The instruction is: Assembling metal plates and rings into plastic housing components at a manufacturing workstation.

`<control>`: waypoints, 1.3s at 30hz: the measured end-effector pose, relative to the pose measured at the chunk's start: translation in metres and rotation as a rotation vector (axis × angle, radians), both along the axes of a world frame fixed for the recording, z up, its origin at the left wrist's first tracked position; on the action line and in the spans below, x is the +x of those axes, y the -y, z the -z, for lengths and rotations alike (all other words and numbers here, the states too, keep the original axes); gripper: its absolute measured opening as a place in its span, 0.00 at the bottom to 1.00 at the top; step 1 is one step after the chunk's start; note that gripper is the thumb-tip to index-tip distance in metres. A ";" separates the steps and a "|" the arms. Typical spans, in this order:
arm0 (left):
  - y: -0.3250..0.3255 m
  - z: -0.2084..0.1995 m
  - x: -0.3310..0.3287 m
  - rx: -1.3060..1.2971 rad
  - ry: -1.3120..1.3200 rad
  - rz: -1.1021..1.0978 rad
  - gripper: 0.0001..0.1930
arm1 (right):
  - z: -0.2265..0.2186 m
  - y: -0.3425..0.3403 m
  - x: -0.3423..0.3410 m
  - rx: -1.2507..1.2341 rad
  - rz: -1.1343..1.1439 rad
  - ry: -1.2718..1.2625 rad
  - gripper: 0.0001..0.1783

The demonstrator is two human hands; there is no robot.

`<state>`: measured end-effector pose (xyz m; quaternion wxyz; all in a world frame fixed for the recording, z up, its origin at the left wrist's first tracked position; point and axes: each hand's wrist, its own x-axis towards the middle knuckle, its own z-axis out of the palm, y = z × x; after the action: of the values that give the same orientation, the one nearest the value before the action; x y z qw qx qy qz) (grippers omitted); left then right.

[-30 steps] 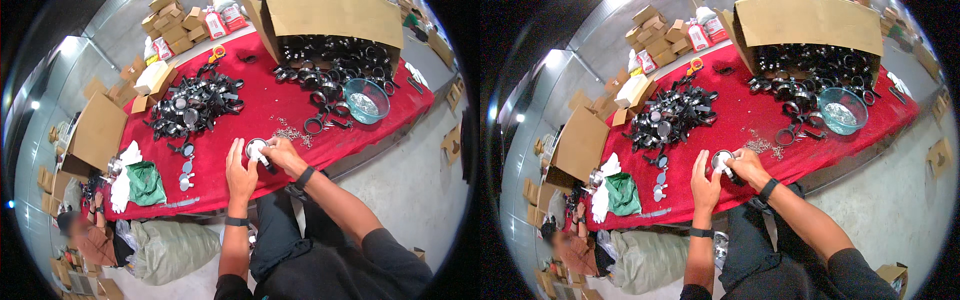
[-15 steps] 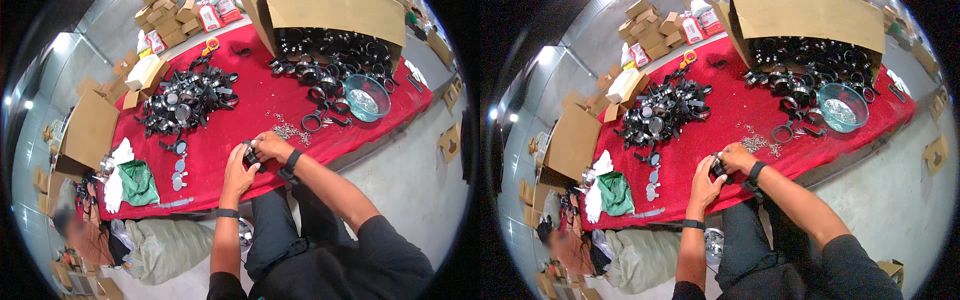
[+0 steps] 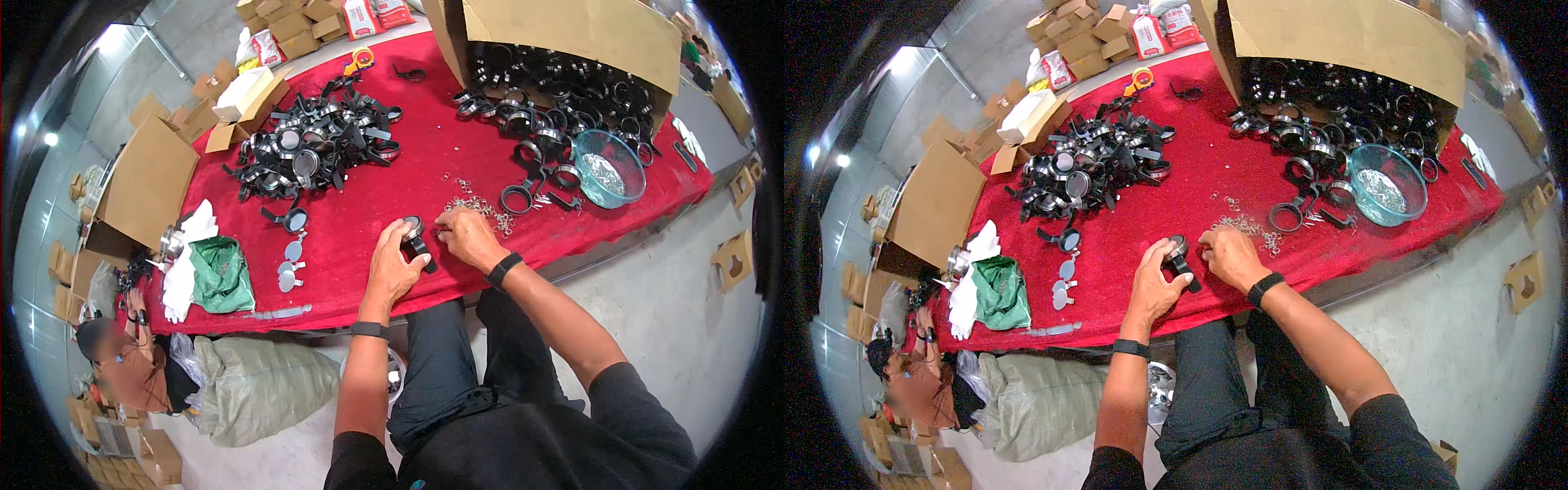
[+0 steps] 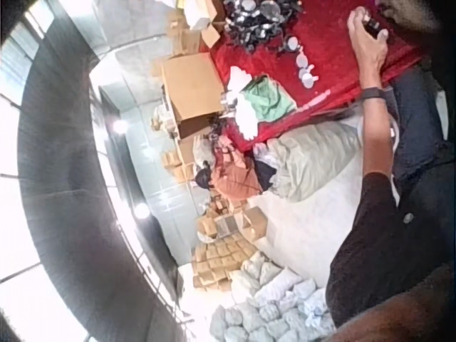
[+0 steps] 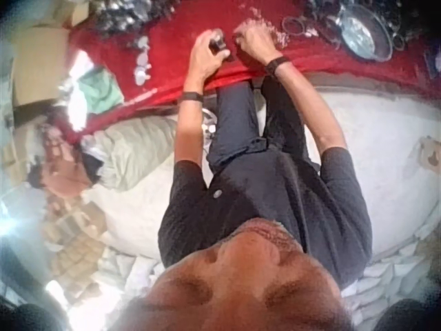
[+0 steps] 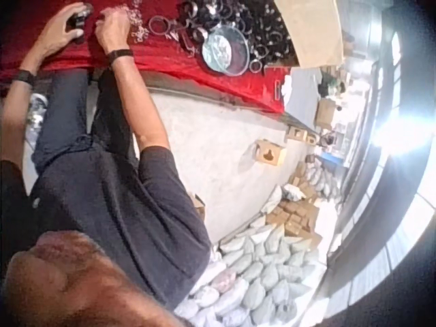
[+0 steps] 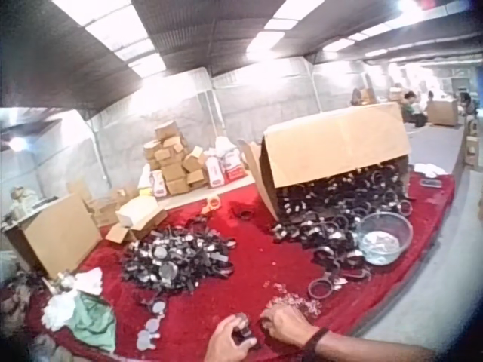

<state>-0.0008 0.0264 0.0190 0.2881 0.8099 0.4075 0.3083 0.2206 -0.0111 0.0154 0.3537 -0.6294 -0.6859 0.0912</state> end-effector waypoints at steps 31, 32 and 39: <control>0.021 0.007 0.037 0.040 0.049 -0.020 0.38 | 0.002 0.034 0.100 -0.145 0.160 -0.692 0.11; 0.021 0.007 0.037 0.036 0.047 -0.022 0.38 | 0.003 0.035 0.099 -0.038 0.139 -0.385 0.10; 0.020 0.005 0.040 0.002 0.068 -0.027 0.38 | -0.007 0.018 0.100 0.189 0.206 -0.062 0.07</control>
<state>0.0387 0.0062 0.0137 0.2969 0.7938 0.4079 0.3397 0.3201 -0.0291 0.0227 0.4397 -0.6573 -0.6120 0.0088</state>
